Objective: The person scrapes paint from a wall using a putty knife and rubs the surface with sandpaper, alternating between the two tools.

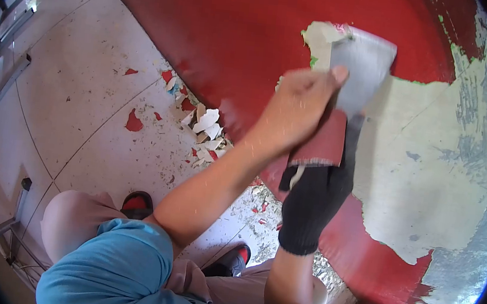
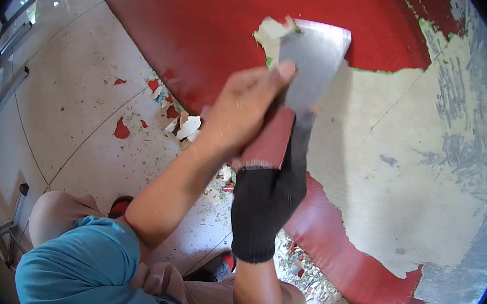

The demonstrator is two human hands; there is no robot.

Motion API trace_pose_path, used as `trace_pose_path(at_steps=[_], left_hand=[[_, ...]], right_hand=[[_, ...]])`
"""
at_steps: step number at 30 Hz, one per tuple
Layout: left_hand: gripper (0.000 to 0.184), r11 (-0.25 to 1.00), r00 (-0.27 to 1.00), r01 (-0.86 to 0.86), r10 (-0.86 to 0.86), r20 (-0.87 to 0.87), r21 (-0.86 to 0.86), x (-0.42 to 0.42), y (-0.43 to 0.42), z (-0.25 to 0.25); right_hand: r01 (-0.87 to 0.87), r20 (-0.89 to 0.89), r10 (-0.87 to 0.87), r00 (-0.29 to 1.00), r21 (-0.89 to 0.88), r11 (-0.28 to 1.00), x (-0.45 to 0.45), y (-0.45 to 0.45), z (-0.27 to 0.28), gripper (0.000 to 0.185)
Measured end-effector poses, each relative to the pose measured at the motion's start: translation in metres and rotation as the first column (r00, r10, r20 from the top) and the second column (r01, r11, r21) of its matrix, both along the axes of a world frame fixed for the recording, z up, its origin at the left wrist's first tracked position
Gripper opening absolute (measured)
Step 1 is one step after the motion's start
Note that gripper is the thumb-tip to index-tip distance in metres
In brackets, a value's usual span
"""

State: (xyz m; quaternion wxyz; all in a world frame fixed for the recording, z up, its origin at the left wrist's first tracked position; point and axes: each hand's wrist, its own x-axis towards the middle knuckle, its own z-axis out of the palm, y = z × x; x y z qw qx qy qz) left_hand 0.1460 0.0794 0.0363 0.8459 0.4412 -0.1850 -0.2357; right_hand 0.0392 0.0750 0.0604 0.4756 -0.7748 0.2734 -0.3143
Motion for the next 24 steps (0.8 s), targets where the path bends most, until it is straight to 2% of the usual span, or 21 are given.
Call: trace_pose_path(at_steps=[2, 4, 5, 6, 10, 11, 13, 14, 15, 16, 17, 18, 19, 20, 21, 22, 24], left_hand=[[0.047, 0.988, 0.987, 0.105, -0.118, -0.108, -0.113, 0.008, 0.005, 0.004], [0.046, 0.992, 0.994, 0.07, -0.077, -0.072, -0.102, -0.001, 0.003, -0.003], [0.045, 0.996, 0.998, 0.022, -0.027, -0.054, -0.088, -0.007, -0.002, -0.012], [0.048, 0.997, 0.999, -0.025, 0.022, -0.04, -0.078, -0.01, 0.0, -0.009], [0.05, 0.993, 0.995, 0.017, -0.029, -0.1, -0.12, 0.009, -0.001, 0.006], [0.049, 0.975, 0.97, 0.095, -0.136, -0.203, -0.203, 0.008, 0.002, 0.009], [0.046, 0.986, 0.983, 0.06, -0.086, -0.162, -0.155, -0.003, 0.0, -0.004], [0.046, 0.993, 0.994, 0.031, -0.042, -0.104, -0.111, -0.007, -0.001, -0.008], [0.045, 0.998, 0.995, 0.056, -0.054, -0.088, 0.01, -0.01, 0.005, -0.005], [0.045, 0.999, 0.995, 0.052, -0.051, -0.081, 0.006, -0.007, 0.005, -0.005], [0.044, 0.998, 0.995, 0.051, -0.054, -0.088, -0.04, -0.006, 0.003, -0.008], [0.043, 0.995, 0.993, 0.052, -0.06, -0.101, -0.083, -0.006, 0.002, -0.011], [0.041, 0.987, 0.981, 0.03, -0.059, -0.184, -0.157, 0.0, 0.006, -0.006], [0.04, 0.963, 0.967, 0.043, -0.108, -0.232, -0.267, 0.009, 0.009, 0.0], [0.036, 0.951, 0.958, -0.003, -0.086, -0.275, -0.308, 0.012, 0.009, 0.005], [0.04, 0.935, 0.948, -0.058, -0.059, -0.312, -0.351, 0.016, 0.01, 0.009], [0.039, 0.969, 0.97, -0.06, -0.001, -0.245, -0.241, 0.009, 0.011, 0.0]], right_hand=[[0.017, -0.043, -0.019, 0.999, -0.032, 0.999, -0.006, 0.003, -0.005, 0.053], [0.011, -0.056, -0.018, 0.998, -0.127, 0.992, 0.002, 0.003, -0.008, 0.052], [0.033, 0.025, -0.027, 0.999, -0.299, 0.954, 0.0, 0.005, -0.017, 0.052], [0.028, 0.033, -0.019, 0.999, -0.304, 0.952, 0.0, 0.004, -0.014, 0.052], [-0.03, -0.058, 0.016, 0.998, -0.25, 0.968, 0.002, 0.001, 0.008, 0.046], [-0.051, -0.122, 0.035, 0.992, -0.131, 0.99, 0.0, 0.0, 0.011, 0.047], [-0.068, -0.217, 0.091, 0.972, 0.111, 0.991, 0.0, -0.004, 0.019, 0.051], [-0.074, -0.205, 0.095, 0.974, 0.108, 0.991, -0.001, -0.007, 0.021, 0.051], [-0.116, -0.104, 0.148, 0.983, 0.269, 0.956, -0.004, -0.009, 0.023, 0.05], [-0.169, 0.0, 0.186, 0.982, 0.418, 0.893, -0.005, -0.01, 0.025, 0.049], [-0.169, 0.0, 0.186, 0.983, 0.415, 0.894, -0.003, -0.013, 0.026, 0.049], [-0.17, -0.11, 0.193, 0.975, 0.188, 0.967, 0.006, -0.015, 0.03, 0.048], [-0.179, -0.223, 0.166, 0.961, -0.041, 0.983, 0.015, -0.016, 0.035, 0.046], [-0.209, -0.317, 0.119, 0.941, -0.266, 0.941, 0.025, -0.016, 0.039, 0.045], [-0.21, -0.157, 0.184, 0.97, -0.165, 0.964, 0.037, -0.008, 0.041, 0.045], [-0.213, -0.151, 0.189, 0.97, -0.162, 0.964, 0.035, -0.008, 0.039, 0.045], [-0.253, -0.233, 0.162, 0.959, -0.445, 0.859, 0.03, -0.015, 0.029, 0.043]])
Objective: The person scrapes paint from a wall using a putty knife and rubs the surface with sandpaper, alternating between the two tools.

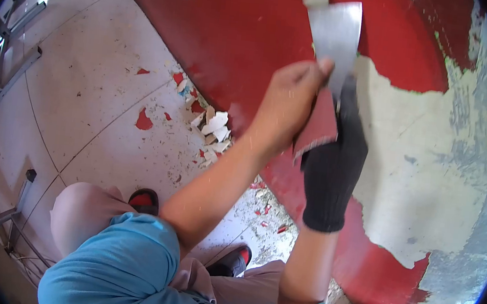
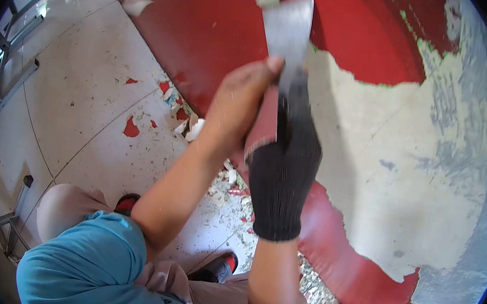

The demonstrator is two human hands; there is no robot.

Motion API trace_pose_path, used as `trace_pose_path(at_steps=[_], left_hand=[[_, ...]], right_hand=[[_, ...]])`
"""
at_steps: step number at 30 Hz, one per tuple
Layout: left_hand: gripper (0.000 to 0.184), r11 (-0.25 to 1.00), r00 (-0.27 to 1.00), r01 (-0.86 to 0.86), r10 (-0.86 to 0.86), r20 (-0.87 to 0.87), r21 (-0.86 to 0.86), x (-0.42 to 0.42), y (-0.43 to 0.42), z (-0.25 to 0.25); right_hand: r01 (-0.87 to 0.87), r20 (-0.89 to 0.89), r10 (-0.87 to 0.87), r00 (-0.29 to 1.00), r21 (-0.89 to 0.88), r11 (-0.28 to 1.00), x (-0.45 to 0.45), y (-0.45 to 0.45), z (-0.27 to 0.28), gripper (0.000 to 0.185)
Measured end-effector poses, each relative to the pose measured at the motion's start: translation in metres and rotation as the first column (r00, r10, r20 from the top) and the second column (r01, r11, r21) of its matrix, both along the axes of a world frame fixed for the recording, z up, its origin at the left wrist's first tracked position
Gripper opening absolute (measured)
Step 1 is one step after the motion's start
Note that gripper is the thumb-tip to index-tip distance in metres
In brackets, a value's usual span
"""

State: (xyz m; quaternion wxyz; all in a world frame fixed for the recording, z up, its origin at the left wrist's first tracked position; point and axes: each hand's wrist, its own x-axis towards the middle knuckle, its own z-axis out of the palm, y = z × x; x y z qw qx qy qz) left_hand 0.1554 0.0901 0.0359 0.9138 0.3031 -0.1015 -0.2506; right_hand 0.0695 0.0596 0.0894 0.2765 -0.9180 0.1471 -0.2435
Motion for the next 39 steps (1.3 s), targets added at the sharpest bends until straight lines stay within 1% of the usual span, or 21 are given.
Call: trace_pose_path(at_steps=[1, 2, 3, 4, 6, 10, 12, 13, 15, 16, 18, 22, 23, 27, 28, 30, 34, 36, 37, 38, 39], left_hand=[[0.039, 0.999, 0.999, -0.001, -0.001, 0.045, 0.043, -0.007, -0.003, -0.009], [0.039, 0.999, 0.998, 0.006, -0.01, 0.069, 0.048, -0.015, -0.01, -0.019], [0.041, 0.993, 0.986, 0.101, -0.108, -0.131, -0.058, -0.03, -0.013, -0.012], [0.043, 0.977, 0.969, 0.198, -0.208, -0.133, -0.08, -0.039, -0.014, -0.015], [0.042, 0.99, 0.986, 0.133, -0.136, -0.096, -0.042, -0.054, -0.028, -0.022], [0.041, 0.994, 0.983, 0.057, -0.073, -0.169, -0.098, -0.058, -0.032, -0.015], [0.04, 0.997, 0.96, 0.002, -0.024, -0.279, -0.079, -0.04, -0.019, -0.014], [0.04, 0.997, 0.959, 0.012, -0.033, -0.28, -0.079, -0.036, -0.015, -0.012], [0.038, 0.938, 0.91, -0.001, -0.142, -0.388, -0.347, -0.024, -0.01, -0.007], [0.038, 0.938, 0.911, -0.006, -0.138, -0.389, -0.345, -0.022, -0.008, -0.006], [0.039, 0.931, 0.933, 0.051, -0.174, -0.316, -0.362, -0.023, -0.003, -0.004], [0.041, 0.935, 0.927, 0.254, -0.308, -0.213, -0.248, -0.035, -0.014, -0.007], [0.045, 0.909, 0.91, 0.296, -0.362, -0.201, -0.294, -0.041, -0.018, -0.01], [0.041, 0.939, 0.927, 0.259, -0.307, -0.214, -0.227, -0.031, -0.021, -0.012], [0.041, 0.937, 0.924, 0.266, -0.315, -0.216, -0.228, -0.025, -0.019, -0.013], [0.043, 0.911, 0.92, 0.184, -0.292, -0.263, -0.368, -0.017, -0.016, -0.013], [0.045, 0.953, 0.929, 0.193, -0.254, -0.268, -0.234, -0.054, -0.028, -0.009], [0.043, 0.92, 0.903, 0.282, -0.351, -0.249, -0.274, -0.067, -0.031, -0.007], [0.042, 0.916, 0.895, 0.286, -0.361, -0.264, -0.282, -0.07, -0.03, -0.001], [0.041, 0.912, 0.887, 0.293, -0.371, -0.274, -0.287, -0.072, -0.03, 0.003], [0.041, 0.907, 0.885, 0.306, -0.384, -0.265, -0.291, -0.069, -0.032, 0.001]], right_hand=[[-0.014, 0.056, 0.018, 0.998, -0.07, 0.997, -0.01, -0.001, -0.008, 0.04], [0.047, 0.066, -0.052, 0.997, 0.074, 0.996, -0.018, 0.002, -0.013, 0.039], [0.11, 0.055, -0.125, 0.991, 0.219, 0.97, -0.025, 0.006, -0.017, 0.037], [0.107, 0.043, -0.119, 0.992, 0.211, 0.972, -0.033, 0.006, -0.017, 0.037], [0.211, -0.031, -0.209, 0.978, 0.127, 0.969, -0.043, 0.003, -0.012, 0.033], [0.25, -0.082, -0.251, 0.965, -0.019, 0.968, -0.038, -0.002, -0.001, 0.036], [-0.021, -0.115, -0.021, 0.993, -0.353, 0.935, -0.023, -0.01, 0.001, 0.04], [-0.012, -0.117, -0.031, 0.993, -0.353, 0.935, -0.021, -0.006, 0.008, 0.04], [0.121, -0.298, -0.11, 0.948, 0.019, 0.993, -0.012, 0.008, 0.026, 0.043], [0.116, -0.299, -0.105, 0.948, 0.02, 0.993, -0.016, 0.007, 0.024, 0.043], [0.076, -0.188, -0.103, 0.977, -0.146, 0.986, -0.039, 0.003, 0.019, 0.046], [0.223, -0.214, -0.243, 0.946, -0.116, 0.968, -0.055, 0.003, 0.027, 0.04], [0.283, -0.242, -0.304, 0.921, -0.118, 0.952, -0.054, 0.006, 0.031, 0.039], [0.256, -0.24, -0.306, 0.921, -0.219, 0.942, -0.039, 0.006, 0.029, 0.038], [0.152, -0.224, -0.21, 0.952, -0.248, 0.957, -0.031, -0.004, 0.021, 0.038], [0.052, -0.203, -0.112, 0.973, -0.278, 0.959, -0.031, -0.007, 0.018, 0.037], [0.129, -0.294, -0.202, 0.934, -0.25, 0.96, -0.059, 0.004, 0.028, 0.044], [0.261, -0.303, -0.275, 0.912, -0.088, 0.961, -0.079, -0.005, 0.024, 0.046], [0.46, -0.314, -0.411, 0.856, 0.097, 0.883, -0.078, -0.002, 0.028, 0.046], [0.469, -0.304, -0.423, 0.854, 0.094, 0.878, -0.08, 0.0, 0.025, 0.046], [0.424, -0.19, -0.387, 0.902, 0.226, 0.877, -0.084, -0.001, 0.019, 0.046]])
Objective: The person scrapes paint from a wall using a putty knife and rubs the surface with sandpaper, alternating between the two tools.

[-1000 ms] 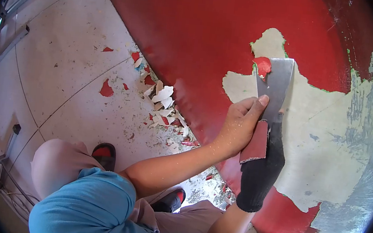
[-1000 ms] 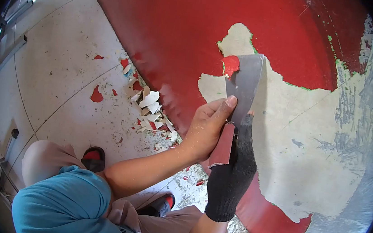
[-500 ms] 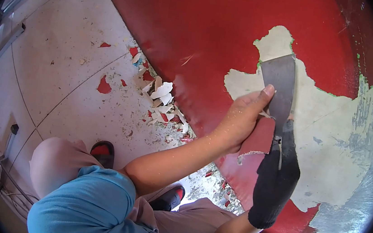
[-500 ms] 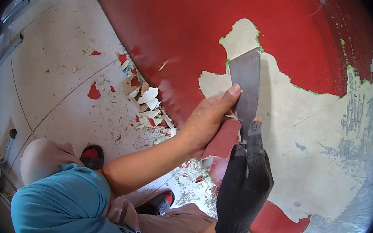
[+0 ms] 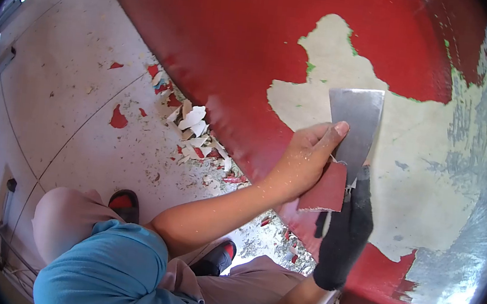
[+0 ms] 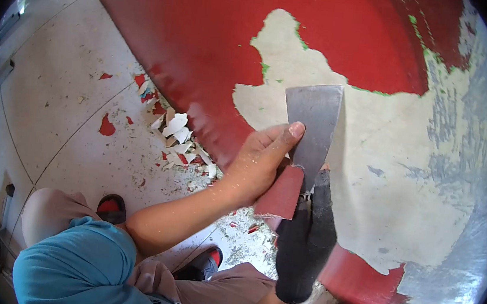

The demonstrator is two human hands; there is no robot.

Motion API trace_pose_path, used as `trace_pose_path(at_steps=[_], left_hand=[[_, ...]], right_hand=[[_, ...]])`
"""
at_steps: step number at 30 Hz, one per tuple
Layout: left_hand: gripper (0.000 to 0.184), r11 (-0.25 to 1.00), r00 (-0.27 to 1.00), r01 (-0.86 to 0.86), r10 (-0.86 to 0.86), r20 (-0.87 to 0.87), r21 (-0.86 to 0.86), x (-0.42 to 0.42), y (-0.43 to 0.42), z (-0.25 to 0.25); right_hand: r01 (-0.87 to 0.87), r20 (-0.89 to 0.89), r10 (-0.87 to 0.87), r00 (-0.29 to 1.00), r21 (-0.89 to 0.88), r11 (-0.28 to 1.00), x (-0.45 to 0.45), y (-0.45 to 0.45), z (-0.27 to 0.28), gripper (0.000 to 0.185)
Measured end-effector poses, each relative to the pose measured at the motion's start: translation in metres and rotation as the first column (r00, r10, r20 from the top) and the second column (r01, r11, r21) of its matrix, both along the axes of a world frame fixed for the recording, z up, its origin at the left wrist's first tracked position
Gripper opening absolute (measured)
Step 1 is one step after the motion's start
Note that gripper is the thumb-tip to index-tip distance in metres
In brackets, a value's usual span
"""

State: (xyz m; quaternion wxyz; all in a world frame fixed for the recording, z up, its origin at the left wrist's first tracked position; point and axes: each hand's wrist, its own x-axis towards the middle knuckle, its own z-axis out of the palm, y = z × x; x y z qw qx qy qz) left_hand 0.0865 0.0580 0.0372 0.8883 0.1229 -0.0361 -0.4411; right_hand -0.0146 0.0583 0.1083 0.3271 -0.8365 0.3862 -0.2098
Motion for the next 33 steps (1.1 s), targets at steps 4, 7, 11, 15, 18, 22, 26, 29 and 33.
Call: trace_pose_path(at_steps=[4, 7, 11, 15, 18, 22, 26, 29, 33], left_hand=[[0.037, 0.977, 0.862, -0.066, -0.046, 0.505, 0.202, 0.025, 0.01, 0.002], [0.041, 0.963, 0.824, -0.145, -0.01, 0.566, 0.227, 0.024, 0.012, 0.009], [0.042, 0.94, 0.727, -0.281, 0.076, 0.682, 0.195, 0.043, 0.011, 0.018], [0.043, 0.945, 0.715, -0.276, 0.08, 0.695, 0.174, 0.038, 0.012, 0.016], [0.04, 0.943, 0.737, -0.247, 0.033, 0.675, 0.223, 0.038, 0.014, 0.023], [0.039, 0.963, 0.77, -0.213, 0.059, 0.635, 0.168, 0.041, 0.004, 0.02], [0.039, 0.925, 0.694, -0.277, 0.005, 0.72, 0.261, 0.028, 0.017, 0.022], [0.041, 0.94, 0.722, -0.264, 0.045, 0.691, 0.216, 0.026, 0.01, 0.021], [0.04, 0.978, 0.809, -0.123, -0.001, 0.588, 0.171, 0.036, 0.003, 0.029]], right_hand=[[-0.084, 0.374, 0.052, 0.926, 0.069, 0.994, -0.007, 0.008, -0.044, 0.052], [-0.19, 0.453, 0.129, 0.882, 0.091, 0.978, 0.005, 0.011, -0.053, 0.057], [-0.196, 0.587, 0.032, 0.809, 0.218, 0.956, 0.02, 0.019, -0.053, 0.057], [-0.195, 0.614, 0.021, 0.789, 0.217, 0.957, 0.018, 0.023, -0.057, 0.056], [-0.217, 0.595, 0.089, 0.799, 0.148, 0.965, 0.02, 0.015, -0.048, 0.055], [-0.217, 0.616, 0.03, 0.787, 0.231, 0.948, 0.022, 0.007, -0.046, 0.057], [-0.132, 0.599, -0.021, 0.8, 0.211, 0.968, 0.011, 0.019, -0.049, 0.054], [-0.089, 0.584, 0.013, 0.812, 0.1, 0.991, 0.011, 0.01, -0.045, 0.054], [-0.165, 0.536, 0.015, 0.844, 0.233, 0.958, 0.014, 0.006, -0.034, 0.056]])
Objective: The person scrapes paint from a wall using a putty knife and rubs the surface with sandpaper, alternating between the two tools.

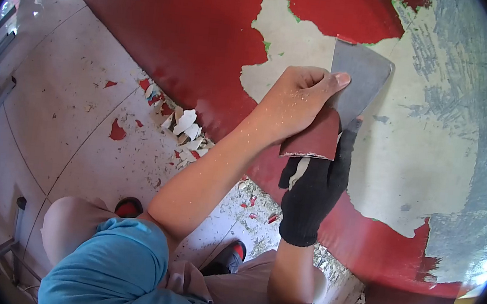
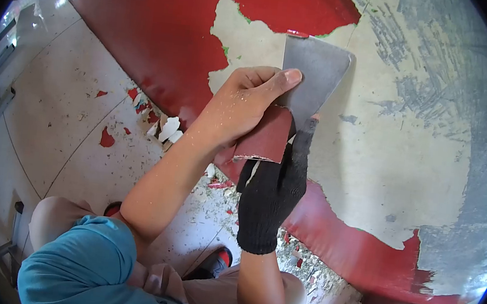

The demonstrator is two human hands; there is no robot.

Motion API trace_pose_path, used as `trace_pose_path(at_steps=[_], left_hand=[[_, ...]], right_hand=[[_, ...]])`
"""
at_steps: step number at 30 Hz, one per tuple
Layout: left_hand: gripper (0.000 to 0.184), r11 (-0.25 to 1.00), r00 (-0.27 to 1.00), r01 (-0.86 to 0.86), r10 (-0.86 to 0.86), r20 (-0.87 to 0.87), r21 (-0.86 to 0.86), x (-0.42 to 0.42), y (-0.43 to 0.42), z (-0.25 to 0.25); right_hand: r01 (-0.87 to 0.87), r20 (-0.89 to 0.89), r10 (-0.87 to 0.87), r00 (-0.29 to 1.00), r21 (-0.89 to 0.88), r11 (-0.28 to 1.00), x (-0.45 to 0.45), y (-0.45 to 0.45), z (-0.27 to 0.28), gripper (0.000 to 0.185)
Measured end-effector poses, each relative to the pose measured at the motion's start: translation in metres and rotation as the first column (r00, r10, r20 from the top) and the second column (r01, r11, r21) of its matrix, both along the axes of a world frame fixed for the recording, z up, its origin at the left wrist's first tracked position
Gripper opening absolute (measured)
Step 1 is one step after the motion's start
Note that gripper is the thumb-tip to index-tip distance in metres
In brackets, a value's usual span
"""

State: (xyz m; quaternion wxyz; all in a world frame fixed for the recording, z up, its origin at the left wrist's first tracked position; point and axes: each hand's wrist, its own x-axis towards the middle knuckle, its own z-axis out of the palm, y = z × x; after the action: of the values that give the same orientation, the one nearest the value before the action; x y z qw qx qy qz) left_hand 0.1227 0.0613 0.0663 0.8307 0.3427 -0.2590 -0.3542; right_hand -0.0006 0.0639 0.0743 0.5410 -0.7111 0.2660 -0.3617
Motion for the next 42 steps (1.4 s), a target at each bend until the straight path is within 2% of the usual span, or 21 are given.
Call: trace_pose_path(at_steps=[3, 6, 7, 12, 14, 16, 18, 19, 22, 24, 26, 27, 28, 29, 30, 32, 33, 34, 35, 38, 42], left_hand=[[0.04, 0.985, 0.981, -0.159, 0.15, 0.123, 0.063, -0.013, 0.007, 0.0], [0.041, 0.989, 0.99, -0.124, 0.118, 0.076, 0.078, -0.016, 0.005, 0.003], [0.042, 0.97, 0.962, -0.2, 0.168, 0.214, 0.141, -0.008, 0.003, 0.007], [0.043, 0.985, 0.983, -0.164, 0.159, 0.095, 0.052, -0.014, 0.002, 0.004], [0.042, 0.977, 0.978, -0.153, 0.129, 0.162, 0.151, -0.015, 0.005, 0.001], [0.04, 0.986, 0.981, -0.135, 0.119, 0.152, 0.095, -0.009, 0.001, 0.005], [0.04, 0.992, 0.988, -0.111, 0.104, 0.116, 0.055, -0.004, -0.004, 0.009], [0.04, 0.992, 0.99, -0.107, 0.1, 0.099, 0.069, -0.008, -0.004, 0.005], [0.039, 0.997, 0.996, -0.079, 0.079, 0.029, 0.002, -0.013, -0.002, 0.004], [0.039, 0.989, 0.989, -0.085, 0.069, 0.128, 0.118, -0.015, 0.002, 0.006], [0.041, 0.993, 0.98, -0.094, 0.079, 0.183, 0.073, -0.004, -0.004, 0.015], [0.042, 0.975, 0.943, -0.222, 0.215, 0.255, -0.001, 0.001, -0.006, 0.028], [0.044, 0.937, 0.884, -0.342, 0.348, 0.313, -0.075, 0.004, -0.006, 0.04], [0.046, 0.978, 0.962, -0.205, 0.208, 0.178, -0.034, 0.005, -0.003, 0.049], [0.046, 0.979, 0.961, -0.204, 0.205, 0.184, -0.024, 0.003, 0.001, 0.045], [0.046, 0.956, 0.91, -0.248, 0.174, 0.377, 0.155, -0.003, 0.009, 0.032], [0.043, 0.972, 0.949, -0.194, 0.153, 0.274, 0.129, -0.01, 0.002, 0.014], [0.043, 0.973, 0.947, -0.197, 0.158, 0.28, 0.119, -0.013, 0.002, 0.009], [0.042, 0.974, 0.968, -0.172, 0.14, 0.208, 0.146, -0.016, 0.002, 0.004], [0.038, 0.977, 0.991, -0.129, 0.12, 0.065, 0.169, -0.021, 0.001, 0.001], [0.039, 0.985, 0.986, -0.129, 0.115, 0.119, 0.113, -0.003, -0.002, 0.011]], right_hand=[[0.015, 0.114, -0.013, 0.993, -0.02, 1.0, -0.002, 0.009, -0.002, 0.057], [0.05, 0.11, -0.049, 0.993, -0.005, 0.999, -0.004, 0.006, 0.0, 0.055], [-0.047, 0.076, 0.046, 0.996, 0.02, 0.999, -0.006, 0.0, 0.009, 0.057], [0.055, 0.101, -0.064, 0.993, 0.086, 0.995, -0.003, -0.001, -0.01, 0.056], [0.079, 0.121, -0.077, 0.99, -0.007, 0.997, -0.005, 0.01, -0.01, 0.054], [0.098, 0.077, -0.091, 0.993, -0.091, 0.991, -0.009, -0.006, -0.001, 0.054], [-0.277, -0.038, 0.286, 0.957, 0.156, 0.948, -0.016, -0.029, 0.012, 0.055], [0.013, 0.076, -0.015, 0.997, 0.018, 1.0, -0.004, -0.013, 0.0, 0.055], [0.033, 0.098, -0.025, 0.995, -0.079, 0.996, -0.007, -0.003, -0.007, 0.055], [0.079, 0.136, -0.065, 0.989, -0.099, 0.992, -0.008, -0.001, -0.004, 0.054], [0.017, 0.118, -0.016, 0.993, -0.004, 1.0, -0.009, -0.008, 0.011, 0.053], [0.1, 0.003, -0.14, 0.99, -0.718, 0.689, -0.002, -0.023, 0.008, 0.051], [0.092, -0.009, -0.14, 0.99, -0.713, 0.695, -0.004, -0.021, 0.006, 0.051], [0.092, 0.02, -0.097, 0.995, -0.553, 0.828, -0.006, -0.016, 0.005, 0.052], [0.086, 0.072, -0.063, 0.995, -0.374, 0.923, -0.006, -0.01, 0.007, 0.052], [0.013, 0.206, -0.012, 0.978, -0.002, 1.0, -0.001, -0.002, 0.012, 0.052], [0.044, 0.155, -0.038, 0.987, -0.032, 0.999, -0.008, -0.001, -0.005, 0.053], [0.188, 0.16, -0.156, 0.975, -0.214, 0.959, 0.003, -0.004, -0.022, 0.041], [0.11, 0.221, -0.126, 0.967, 0.081, 0.991, -0.005, 0.001, -0.026, 0.039], [0.085, 0.149, -0.091, 0.985, 0.041, 0.995, -0.012, -0.004, -0.031, 0.039], [0.035, -0.062, -0.042, 0.997, -0.1, 0.994, -0.007, -0.015, 0.015, 0.046]])
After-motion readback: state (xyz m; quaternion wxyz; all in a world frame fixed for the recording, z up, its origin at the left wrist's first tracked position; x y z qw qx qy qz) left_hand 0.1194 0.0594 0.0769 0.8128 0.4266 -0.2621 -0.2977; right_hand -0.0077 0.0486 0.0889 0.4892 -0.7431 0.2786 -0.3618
